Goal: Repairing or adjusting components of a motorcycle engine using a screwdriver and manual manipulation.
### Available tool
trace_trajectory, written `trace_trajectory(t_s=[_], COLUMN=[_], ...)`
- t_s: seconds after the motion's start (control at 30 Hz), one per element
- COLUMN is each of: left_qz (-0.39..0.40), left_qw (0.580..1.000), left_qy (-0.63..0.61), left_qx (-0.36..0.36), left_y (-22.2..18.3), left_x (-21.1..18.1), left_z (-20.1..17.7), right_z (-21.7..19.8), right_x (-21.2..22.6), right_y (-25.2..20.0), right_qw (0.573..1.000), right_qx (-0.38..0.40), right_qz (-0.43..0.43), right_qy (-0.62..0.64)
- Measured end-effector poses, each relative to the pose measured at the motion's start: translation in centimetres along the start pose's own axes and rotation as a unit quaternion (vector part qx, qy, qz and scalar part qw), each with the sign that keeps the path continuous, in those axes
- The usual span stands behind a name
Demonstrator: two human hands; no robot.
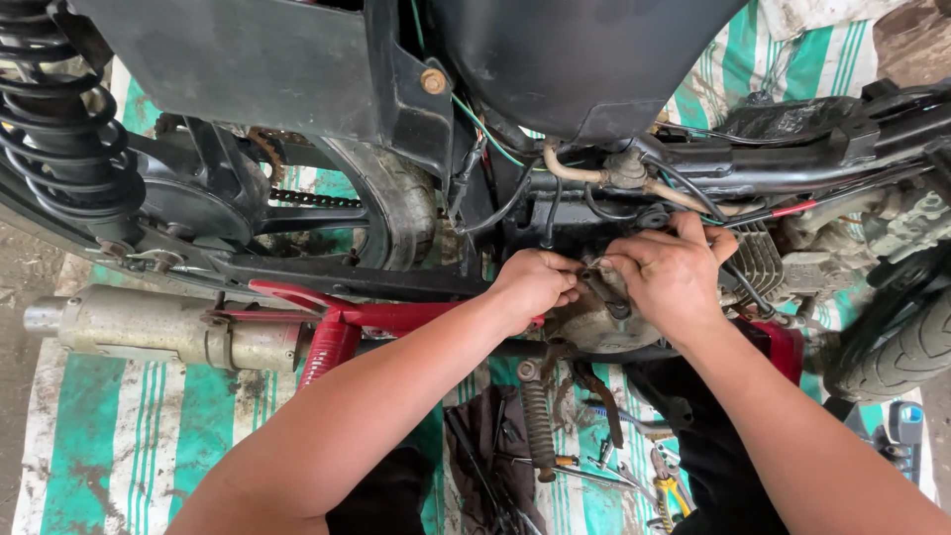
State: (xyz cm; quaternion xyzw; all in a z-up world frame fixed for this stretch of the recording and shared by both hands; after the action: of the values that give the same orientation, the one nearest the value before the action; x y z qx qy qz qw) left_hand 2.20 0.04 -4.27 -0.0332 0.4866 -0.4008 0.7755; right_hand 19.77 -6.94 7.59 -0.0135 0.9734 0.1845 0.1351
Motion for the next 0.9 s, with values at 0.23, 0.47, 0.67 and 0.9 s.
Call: trace_trajectory(t_s=[0.23, 0.47, 0.67, 0.9], left_qz=[0.024, -0.021, -0.074, -0.07], left_qw=[0.999, 0.999, 0.996, 0.991], left_qy=[0.007, 0.043, -0.053, -0.114], left_qx=[-0.032, -0.007, -0.001, -0.015], left_y=[-3.2, -1.2, 0.9, -1.0], left_x=[-2.6, -1.3, 0.8, -0.4], left_z=[0.3, 0.5, -1.5, -0.4], right_z=[-0.8, -1.2, -2.4, -2.4], right_x=[-0.5, -0.3, 0.1, 0.1], right_y=[0.6, 1.1, 1.5, 1.3], right_qw=[0.993, 0.975, 0.971, 0.974], right_qx=[0.105, 0.223, 0.237, 0.226], right_qz=[0.01, 0.008, -0.011, -0.012], right_qy=[0.043, 0.014, 0.012, 0.021])
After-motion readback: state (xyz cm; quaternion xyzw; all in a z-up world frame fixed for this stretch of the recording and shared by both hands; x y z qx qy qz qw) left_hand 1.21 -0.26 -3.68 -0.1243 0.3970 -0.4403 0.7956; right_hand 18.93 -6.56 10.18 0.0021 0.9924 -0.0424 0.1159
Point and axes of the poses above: each hand's wrist, its own y-axis towards the middle knuckle, its own z-axis out of the palm, x = y × z, the point moved 1 cm from there along y, towards the middle knuckle, and after that the axes turned 13 degrees about -y, right-handed, at the moved point
